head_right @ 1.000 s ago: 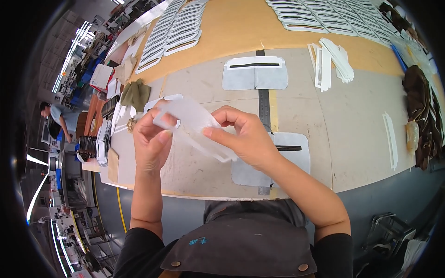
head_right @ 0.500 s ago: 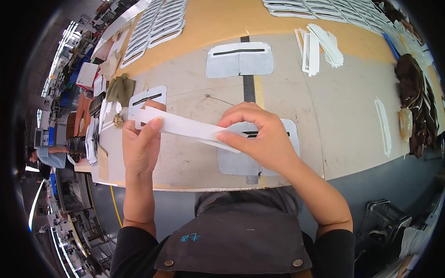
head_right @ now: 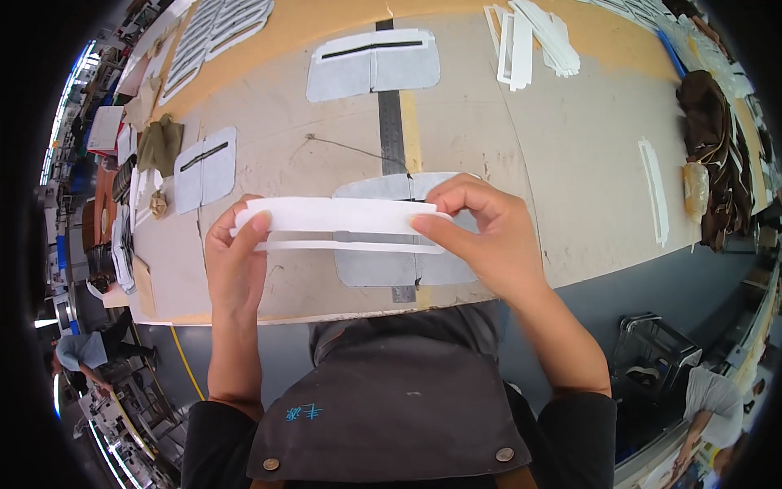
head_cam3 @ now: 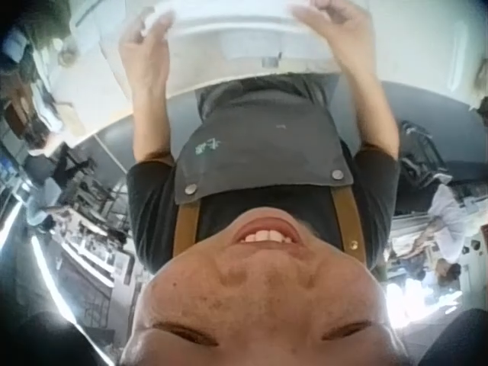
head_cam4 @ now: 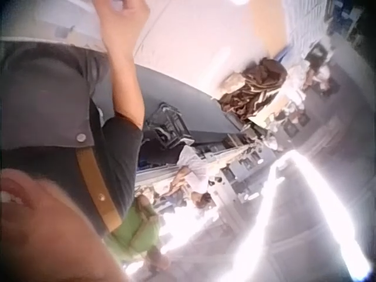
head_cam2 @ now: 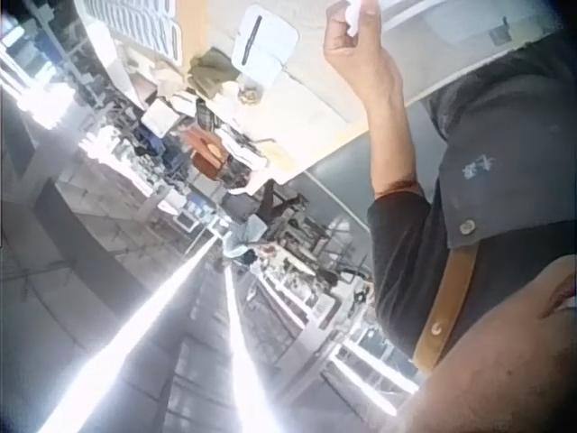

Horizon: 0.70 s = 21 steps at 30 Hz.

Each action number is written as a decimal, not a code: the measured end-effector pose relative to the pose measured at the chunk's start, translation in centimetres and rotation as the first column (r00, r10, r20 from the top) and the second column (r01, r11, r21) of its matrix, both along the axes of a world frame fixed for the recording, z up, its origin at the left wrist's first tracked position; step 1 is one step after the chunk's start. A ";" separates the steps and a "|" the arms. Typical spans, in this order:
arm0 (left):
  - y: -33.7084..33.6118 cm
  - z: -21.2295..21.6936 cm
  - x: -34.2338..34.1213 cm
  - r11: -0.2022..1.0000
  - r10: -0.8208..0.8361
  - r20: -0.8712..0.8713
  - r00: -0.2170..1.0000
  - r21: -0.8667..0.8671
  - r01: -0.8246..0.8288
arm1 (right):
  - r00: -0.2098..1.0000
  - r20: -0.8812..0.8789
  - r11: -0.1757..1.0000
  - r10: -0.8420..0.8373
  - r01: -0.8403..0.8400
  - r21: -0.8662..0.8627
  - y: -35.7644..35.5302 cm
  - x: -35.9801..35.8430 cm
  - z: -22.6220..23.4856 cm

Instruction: Manually aligning and adhering zipper segments and linings to leather bag panels.

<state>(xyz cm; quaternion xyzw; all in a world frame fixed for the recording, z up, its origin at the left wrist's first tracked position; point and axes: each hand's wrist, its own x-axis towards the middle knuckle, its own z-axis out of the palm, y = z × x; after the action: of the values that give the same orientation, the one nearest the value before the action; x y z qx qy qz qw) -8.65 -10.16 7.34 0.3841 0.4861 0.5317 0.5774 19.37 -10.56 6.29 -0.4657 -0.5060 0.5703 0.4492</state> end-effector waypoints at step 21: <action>3.2 -3.9 2.3 0.976 -0.210 -0.648 0.732 -0.091 0.199 | 0.946 0.245 0.941 -0.211 0.264 -0.209 0.5 4.1 -2.8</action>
<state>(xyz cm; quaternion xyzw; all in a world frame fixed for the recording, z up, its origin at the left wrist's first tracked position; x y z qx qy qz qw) -6.31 -6.99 3.49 0.5920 0.6158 0.2937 0.4290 23.51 -10.02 3.46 -0.6344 -0.4195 0.5136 0.3972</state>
